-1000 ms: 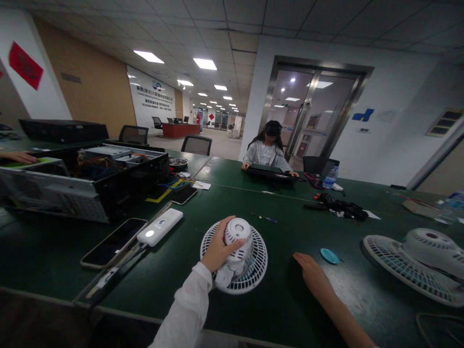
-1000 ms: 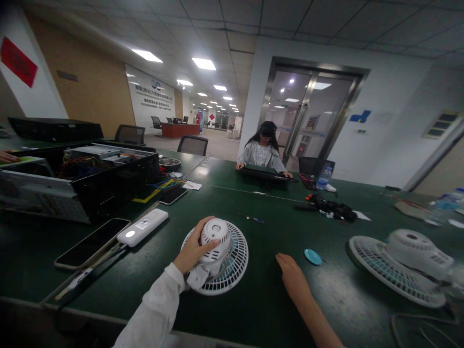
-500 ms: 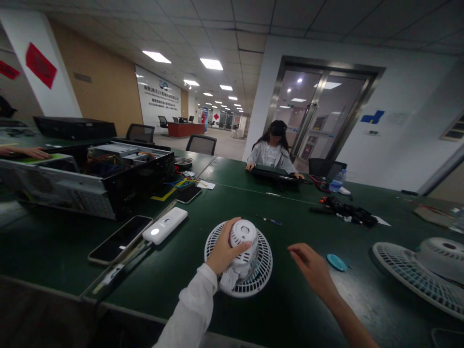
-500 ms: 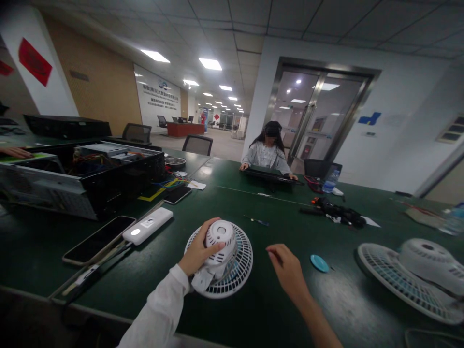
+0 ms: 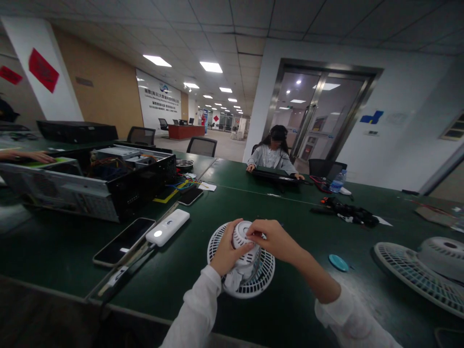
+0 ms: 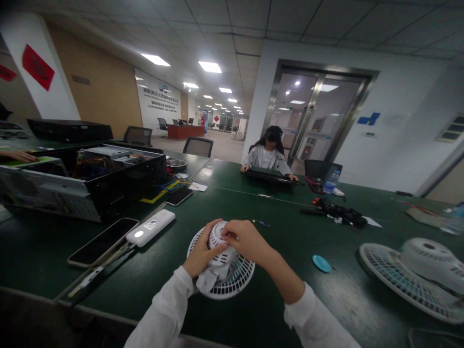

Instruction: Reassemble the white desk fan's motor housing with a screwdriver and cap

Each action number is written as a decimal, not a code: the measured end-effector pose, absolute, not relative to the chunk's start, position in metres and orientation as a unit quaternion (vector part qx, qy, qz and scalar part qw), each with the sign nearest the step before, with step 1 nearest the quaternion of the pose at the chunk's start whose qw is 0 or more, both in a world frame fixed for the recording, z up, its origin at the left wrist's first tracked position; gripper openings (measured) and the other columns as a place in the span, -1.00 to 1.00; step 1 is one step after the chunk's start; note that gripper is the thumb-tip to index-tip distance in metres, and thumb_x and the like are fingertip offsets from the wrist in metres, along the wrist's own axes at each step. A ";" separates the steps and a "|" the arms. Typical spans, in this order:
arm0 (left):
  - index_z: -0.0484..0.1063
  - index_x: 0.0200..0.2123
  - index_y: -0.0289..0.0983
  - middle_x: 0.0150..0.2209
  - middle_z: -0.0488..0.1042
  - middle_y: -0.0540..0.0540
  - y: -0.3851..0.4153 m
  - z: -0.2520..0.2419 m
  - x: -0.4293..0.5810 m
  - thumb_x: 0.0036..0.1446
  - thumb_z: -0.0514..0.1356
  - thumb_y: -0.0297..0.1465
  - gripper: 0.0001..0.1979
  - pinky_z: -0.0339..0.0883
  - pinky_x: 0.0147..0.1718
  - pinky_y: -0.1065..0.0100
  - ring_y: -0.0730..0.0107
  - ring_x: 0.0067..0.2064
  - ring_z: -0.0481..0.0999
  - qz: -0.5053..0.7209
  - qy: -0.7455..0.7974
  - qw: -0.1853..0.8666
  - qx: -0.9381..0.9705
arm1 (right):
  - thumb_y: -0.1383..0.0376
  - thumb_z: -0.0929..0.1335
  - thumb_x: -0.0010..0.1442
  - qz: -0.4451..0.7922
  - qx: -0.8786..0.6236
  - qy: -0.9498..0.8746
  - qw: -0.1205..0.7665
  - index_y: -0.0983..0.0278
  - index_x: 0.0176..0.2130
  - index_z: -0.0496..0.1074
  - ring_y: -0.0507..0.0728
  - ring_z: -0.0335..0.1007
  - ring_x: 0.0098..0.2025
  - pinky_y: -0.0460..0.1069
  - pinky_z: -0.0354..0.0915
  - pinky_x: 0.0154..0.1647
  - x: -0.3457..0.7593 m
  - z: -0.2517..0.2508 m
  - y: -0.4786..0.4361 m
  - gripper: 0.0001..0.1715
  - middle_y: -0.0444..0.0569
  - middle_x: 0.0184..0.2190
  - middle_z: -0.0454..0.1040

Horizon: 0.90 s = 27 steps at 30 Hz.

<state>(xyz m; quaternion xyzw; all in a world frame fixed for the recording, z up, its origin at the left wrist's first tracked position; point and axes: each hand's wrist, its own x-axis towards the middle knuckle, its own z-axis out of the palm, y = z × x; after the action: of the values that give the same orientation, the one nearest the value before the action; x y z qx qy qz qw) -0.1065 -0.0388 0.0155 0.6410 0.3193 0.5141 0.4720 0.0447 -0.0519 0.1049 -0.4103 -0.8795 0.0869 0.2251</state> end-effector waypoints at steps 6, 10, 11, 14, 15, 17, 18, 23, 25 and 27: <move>0.19 0.05 -0.24 0.05 0.28 -0.16 -0.038 0.015 -0.105 -0.06 0.28 -0.33 -0.41 0.07 0.12 0.16 0.12 0.11 0.25 0.527 0.322 0.464 0.635 | 0.51 0.33 0.05 0.093 -0.364 -0.915 0.143 0.32 -0.44 0.44 0.02 0.34 -0.38 -0.11 0.20 -0.32 0.039 0.120 -0.044 -0.87 -0.09 -0.45 0.47; 0.20 0.04 -0.23 0.04 0.29 -0.14 -0.038 0.014 -0.105 -0.07 0.29 -0.32 -0.42 0.08 0.11 0.16 0.12 0.10 0.26 0.529 0.321 0.465 0.633 | 0.52 0.32 0.05 0.098 -0.340 -0.927 0.123 0.34 -0.46 0.43 0.01 0.34 -0.39 -0.11 0.20 -0.33 0.037 0.123 -0.039 -0.86 -0.08 -0.45 0.45; 0.20 0.04 -0.22 0.03 0.30 -0.14 -0.038 0.014 -0.105 -0.07 0.29 -0.32 -0.41 0.09 0.10 0.15 0.12 0.10 0.27 0.527 0.322 0.466 0.633 | 0.52 0.32 0.05 0.100 -0.336 -0.928 0.123 0.34 -0.46 0.43 0.01 0.34 -0.39 -0.11 0.20 -0.33 0.037 0.124 -0.038 -0.85 -0.08 -0.45 0.45; 0.19 0.05 -0.22 0.04 0.30 -0.15 -0.037 0.013 -0.105 -0.07 0.29 -0.34 -0.41 0.10 0.10 0.13 0.11 0.10 0.26 0.526 0.325 0.466 0.633 | 0.50 0.32 0.07 0.110 -0.324 -0.931 0.130 0.34 -0.45 0.43 0.00 0.35 -0.39 -0.12 0.22 -0.32 0.039 0.123 -0.036 -0.87 -0.09 -0.45 0.45; 0.19 0.05 -0.22 0.05 0.29 -0.16 -0.037 0.013 -0.105 -0.07 0.29 -0.34 -0.41 0.10 0.11 0.12 0.10 0.11 0.26 0.526 0.324 0.467 0.633 | 0.49 0.33 0.08 0.113 -0.320 -0.931 0.133 0.34 -0.44 0.44 0.00 0.36 -0.38 -0.12 0.22 -0.31 0.040 0.122 -0.035 -0.88 -0.09 -0.44 0.46; 0.18 0.06 -0.23 0.07 0.27 -0.17 -0.037 0.013 -0.105 -0.06 0.28 -0.35 -0.41 0.09 0.11 0.12 0.10 0.12 0.24 0.523 0.324 0.468 0.635 | 0.48 0.33 0.08 0.118 -0.314 -0.932 0.141 0.34 -0.42 0.45 0.01 0.38 -0.34 -0.13 0.24 -0.28 0.043 0.120 -0.035 -0.89 -0.07 -0.41 0.47; 0.17 0.07 -0.24 0.07 0.26 -0.18 -0.038 0.014 -0.105 -0.05 0.28 -0.35 -0.40 0.08 0.12 0.12 0.10 0.12 0.24 0.521 0.324 0.467 0.637 | 0.48 0.33 0.09 0.119 -0.311 -0.932 0.145 0.34 -0.41 0.46 0.01 0.39 -0.32 -0.13 0.24 -0.26 0.045 0.119 -0.035 -0.89 -0.06 -0.40 0.48; 0.15 0.08 -0.25 0.07 0.25 -0.18 -0.040 0.016 -0.106 -0.04 0.27 -0.34 -0.40 0.09 0.11 0.13 0.10 0.12 0.24 0.513 0.326 0.470 0.640 | 0.45 0.34 0.09 0.117 -0.310 -0.930 0.162 0.34 -0.37 0.49 0.03 0.42 -0.27 -0.11 0.26 -0.20 0.051 0.114 -0.034 -0.90 -0.03 -0.35 0.52; 0.15 0.08 -0.24 0.06 0.26 -0.17 -0.041 0.017 -0.106 -0.04 0.27 -0.33 -0.40 0.11 0.10 0.13 0.10 0.10 0.26 0.509 0.325 0.477 0.638 | 0.45 0.35 0.09 0.115 -0.310 -0.929 0.163 0.34 -0.36 0.49 0.03 0.43 -0.26 -0.10 0.26 -0.19 0.052 0.114 -0.034 -0.90 -0.03 -0.35 0.53; 0.15 0.08 -0.23 0.06 0.26 -0.17 -0.041 0.017 -0.107 -0.04 0.27 -0.33 -0.39 0.12 0.09 0.14 0.11 0.10 0.26 0.509 0.326 0.479 0.637 | 0.46 0.36 0.08 0.113 -0.311 -0.930 0.162 0.34 -0.36 0.49 0.03 0.43 -0.27 -0.11 0.26 -0.20 0.052 0.114 -0.033 -0.90 -0.03 -0.36 0.53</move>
<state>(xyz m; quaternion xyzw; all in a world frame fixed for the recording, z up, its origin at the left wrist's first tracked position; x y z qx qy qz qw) -0.1068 -0.0406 0.0171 0.6370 0.3257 0.5086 0.4790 0.0517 -0.0333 0.1142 -0.3106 -0.9299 0.1128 0.1617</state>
